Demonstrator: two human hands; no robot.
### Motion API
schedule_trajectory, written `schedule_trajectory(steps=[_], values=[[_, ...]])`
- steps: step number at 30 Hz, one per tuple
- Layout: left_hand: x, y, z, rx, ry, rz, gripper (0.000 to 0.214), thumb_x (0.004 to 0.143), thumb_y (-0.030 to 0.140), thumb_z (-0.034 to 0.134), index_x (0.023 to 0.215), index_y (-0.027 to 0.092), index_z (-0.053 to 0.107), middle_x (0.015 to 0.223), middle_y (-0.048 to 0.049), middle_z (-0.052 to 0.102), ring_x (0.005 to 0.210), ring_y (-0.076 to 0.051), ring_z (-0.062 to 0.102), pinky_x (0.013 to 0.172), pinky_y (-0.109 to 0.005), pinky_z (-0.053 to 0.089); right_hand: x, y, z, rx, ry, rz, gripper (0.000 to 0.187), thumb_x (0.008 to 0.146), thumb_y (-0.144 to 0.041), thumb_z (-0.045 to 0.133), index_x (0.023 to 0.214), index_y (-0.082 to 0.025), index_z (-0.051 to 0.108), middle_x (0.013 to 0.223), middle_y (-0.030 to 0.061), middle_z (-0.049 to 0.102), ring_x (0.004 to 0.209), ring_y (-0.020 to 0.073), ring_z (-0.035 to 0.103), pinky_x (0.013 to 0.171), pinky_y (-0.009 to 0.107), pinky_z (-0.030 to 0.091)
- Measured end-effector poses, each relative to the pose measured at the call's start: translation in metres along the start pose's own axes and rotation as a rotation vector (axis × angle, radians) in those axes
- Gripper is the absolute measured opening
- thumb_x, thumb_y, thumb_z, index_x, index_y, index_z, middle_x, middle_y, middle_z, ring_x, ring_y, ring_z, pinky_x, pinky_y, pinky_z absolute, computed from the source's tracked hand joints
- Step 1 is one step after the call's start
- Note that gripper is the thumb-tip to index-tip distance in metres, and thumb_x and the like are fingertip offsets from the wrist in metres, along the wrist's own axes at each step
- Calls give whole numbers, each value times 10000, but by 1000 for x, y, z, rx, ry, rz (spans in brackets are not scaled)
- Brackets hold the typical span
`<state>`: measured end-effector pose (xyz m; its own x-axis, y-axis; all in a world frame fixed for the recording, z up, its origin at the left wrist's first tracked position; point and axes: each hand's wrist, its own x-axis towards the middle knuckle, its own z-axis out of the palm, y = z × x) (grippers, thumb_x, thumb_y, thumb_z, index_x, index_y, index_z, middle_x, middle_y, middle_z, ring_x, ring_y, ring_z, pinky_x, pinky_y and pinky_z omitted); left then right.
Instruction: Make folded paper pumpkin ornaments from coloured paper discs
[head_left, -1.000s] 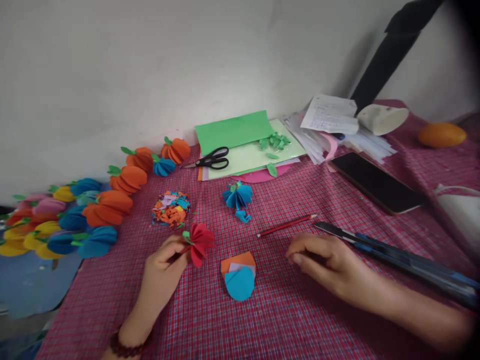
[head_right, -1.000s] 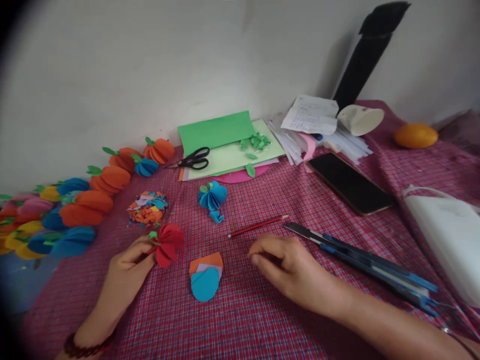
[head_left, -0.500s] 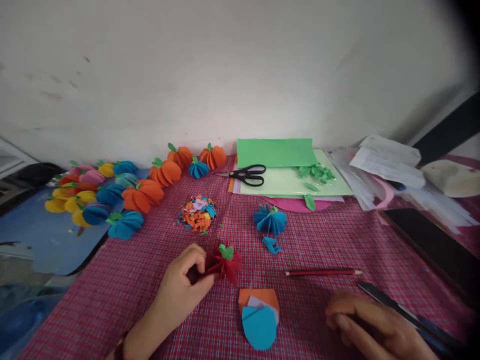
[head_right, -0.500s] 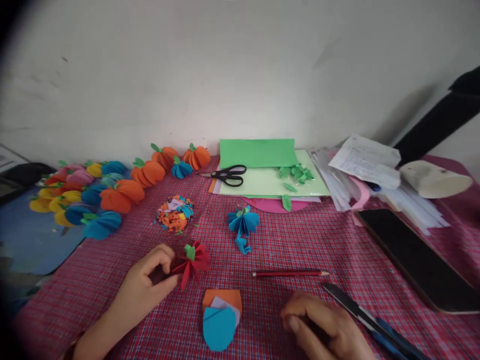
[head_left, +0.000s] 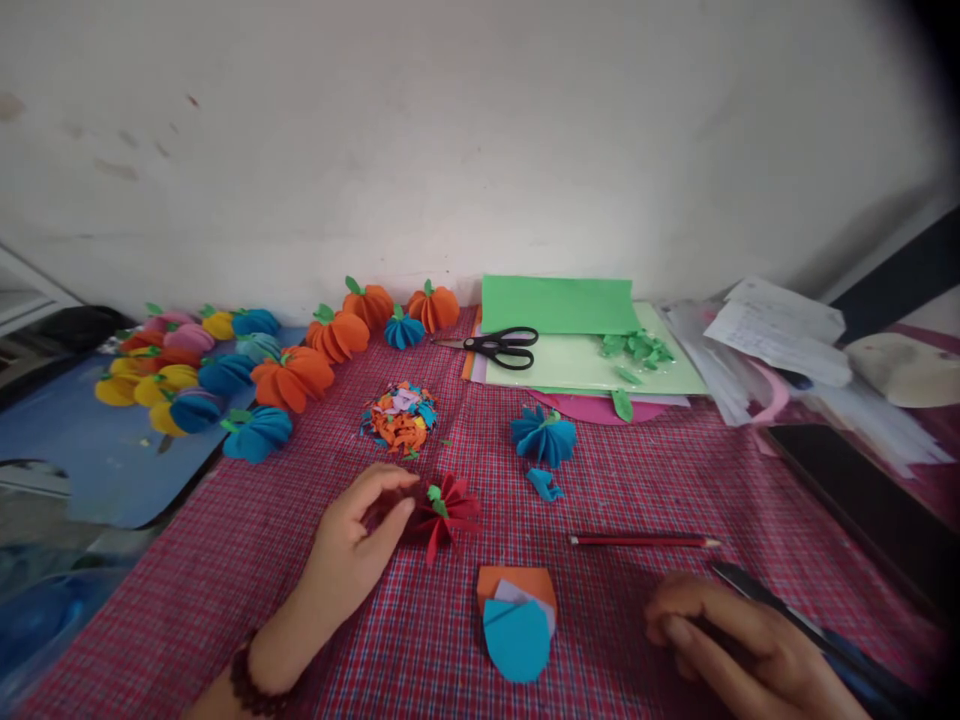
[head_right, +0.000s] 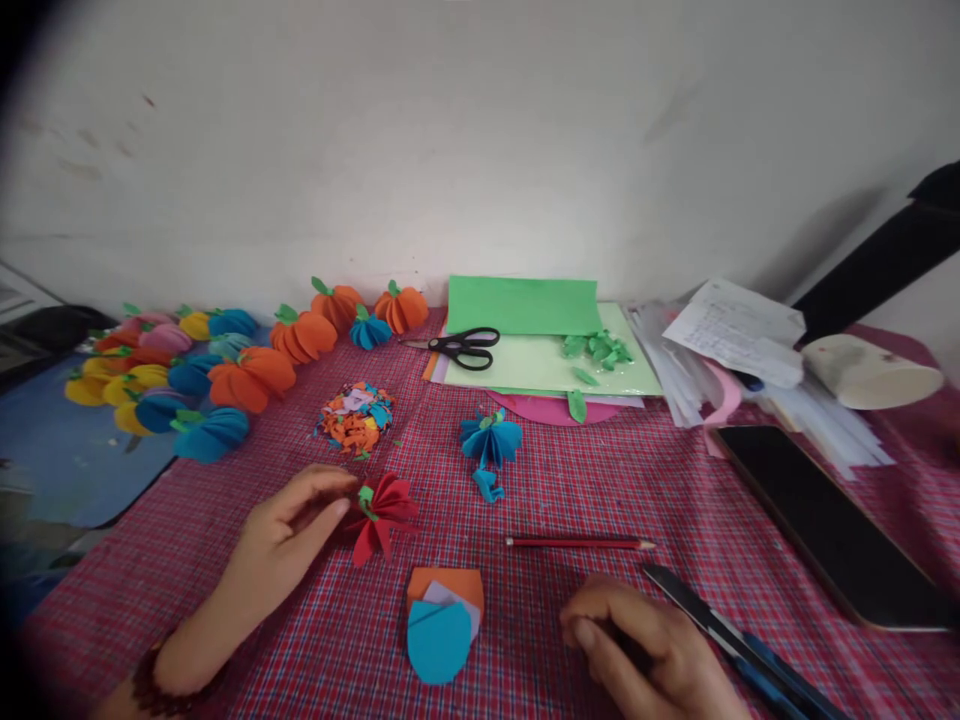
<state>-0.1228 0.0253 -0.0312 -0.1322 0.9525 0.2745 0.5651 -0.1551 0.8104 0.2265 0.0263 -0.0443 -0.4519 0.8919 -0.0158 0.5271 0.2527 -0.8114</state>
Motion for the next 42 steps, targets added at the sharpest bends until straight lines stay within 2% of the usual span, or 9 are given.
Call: schedule_trajectory(steps=[8,13,15,17,22,27,30,37,42], values=[[5,-6,2,-48,-133,106,205,768,96,515,827,201,681,884,-50,694,837,-161,665,752,-290,541,4,-20,3,-4,74,-10,195,898,-305,497,815,-236,660,689,19,669,593,143,634,535,204,543],[7,-11,1,-37,-198,120,153,776,125,545,785,198,680,820,-33,684,775,-153,655,713,-268,525,16,-55,19,64,-98,-69,211,886,-178,507,1013,-239,664,945,37,698,843,156,665,754,252,559],[8,-11,1,-27,-211,130,143,793,145,552,797,203,683,823,-29,686,770,-151,654,703,-258,518,28,-66,30,96,-163,-79,286,879,-142,508,1115,-236,639,1014,41,687,873,147,654,777,255,545],[9,-10,0,-15,-219,137,134,802,163,561,802,206,688,819,-26,687,760,-150,655,693,-253,516,42,-71,42,82,-136,-100,383,848,-109,524,1211,-212,592,1050,52,676,860,140,649,763,252,534],[10,-11,1,-1,-224,145,130,805,192,561,779,202,687,784,-28,690,733,-159,654,675,-261,522,68,-71,62,-69,-132,-220,344,811,-94,530,1133,-163,629,1014,65,665,846,149,633,773,271,512],[10,-16,1,8,-226,137,121,807,196,567,785,205,685,810,-30,692,761,-165,655,688,-262,523,72,-70,64,-134,-153,-314,260,833,-110,514,1051,-160,646,979,63,653,879,159,629,799,281,513],[9,-16,1,7,-238,134,119,814,198,566,780,207,680,806,-28,686,759,-160,652,689,-254,519,71,-69,63,-103,-146,-328,266,836,-89,502,1050,-162,642,997,63,631,888,149,628,813,278,522],[9,-13,1,23,-244,121,132,832,202,563,759,203,673,782,-22,664,740,-148,639,679,-235,507,71,-66,62,59,-106,-372,324,815,-47,493,1092,-155,622,1252,106,532,1064,158,603,921,291,514],[10,-14,1,14,-240,140,122,825,181,585,775,218,691,794,-18,669,739,-141,647,666,-216,512,72,-63,61,130,-131,-421,292,813,-38,490,1032,-159,639,1221,93,574,1053,148,615,915,269,513]])
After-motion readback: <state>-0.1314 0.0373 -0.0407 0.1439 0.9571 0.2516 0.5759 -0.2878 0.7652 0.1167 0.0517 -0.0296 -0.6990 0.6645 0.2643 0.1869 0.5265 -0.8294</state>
